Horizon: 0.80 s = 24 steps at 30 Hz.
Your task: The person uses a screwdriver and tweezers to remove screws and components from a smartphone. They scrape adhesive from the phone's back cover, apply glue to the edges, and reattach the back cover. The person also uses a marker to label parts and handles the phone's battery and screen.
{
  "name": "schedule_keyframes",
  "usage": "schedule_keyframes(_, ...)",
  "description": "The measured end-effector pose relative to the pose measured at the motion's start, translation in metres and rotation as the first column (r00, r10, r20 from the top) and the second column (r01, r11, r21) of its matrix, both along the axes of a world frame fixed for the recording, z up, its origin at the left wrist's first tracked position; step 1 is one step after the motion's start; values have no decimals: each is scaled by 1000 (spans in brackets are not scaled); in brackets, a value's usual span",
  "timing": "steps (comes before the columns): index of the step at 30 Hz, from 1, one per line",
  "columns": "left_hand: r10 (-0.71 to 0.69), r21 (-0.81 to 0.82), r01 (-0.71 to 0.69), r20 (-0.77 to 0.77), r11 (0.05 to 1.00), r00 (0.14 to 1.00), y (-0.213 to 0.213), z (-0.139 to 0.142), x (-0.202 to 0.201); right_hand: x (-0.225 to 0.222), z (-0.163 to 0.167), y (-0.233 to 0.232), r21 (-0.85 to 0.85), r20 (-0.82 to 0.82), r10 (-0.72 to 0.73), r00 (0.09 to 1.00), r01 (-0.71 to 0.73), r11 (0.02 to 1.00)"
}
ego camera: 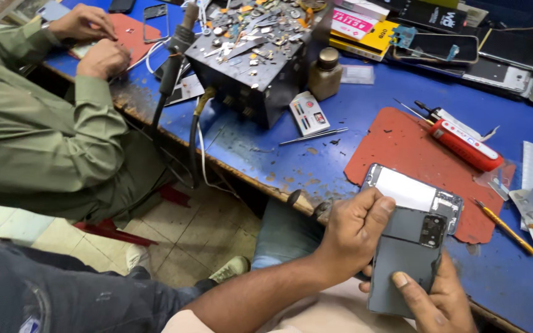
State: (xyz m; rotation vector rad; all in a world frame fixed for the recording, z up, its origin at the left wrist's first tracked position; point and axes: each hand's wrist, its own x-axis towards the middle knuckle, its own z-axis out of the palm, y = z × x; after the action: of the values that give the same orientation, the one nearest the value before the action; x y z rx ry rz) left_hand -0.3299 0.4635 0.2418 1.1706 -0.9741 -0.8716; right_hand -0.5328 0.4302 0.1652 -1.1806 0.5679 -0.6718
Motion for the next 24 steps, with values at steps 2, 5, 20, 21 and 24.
schedule_keyframes(2, 34, -63, -29, 81, 998, 996, 12, -6, 0, -4, -1, 15, -48, -39, -38, 999, 36, 998)
schedule_keyframes(5, 45, -145, -17, 191, 989, 981, 32, -12, 2, -7, 2, 30, -72, -38, -69, 997, 66, 995)
schedule_keyframes(20, -148, 6, 149, 168, 989, 975, 76, -8, -6, -47, 13, 49, -342, -486, -187, 854, 11, 940)
schedule_keyframes(21, -93, -4, 97, 253, 995, 963, 75, -8, -10, -49, 14, 47, -436, -596, -265, 758, -29, 899)
schedule_keyframes(24, 61, -169, 18, 450, 985, 891, 64, -5, -24, -60, 13, 39, -634, -510, -340, 790, -78, 770)
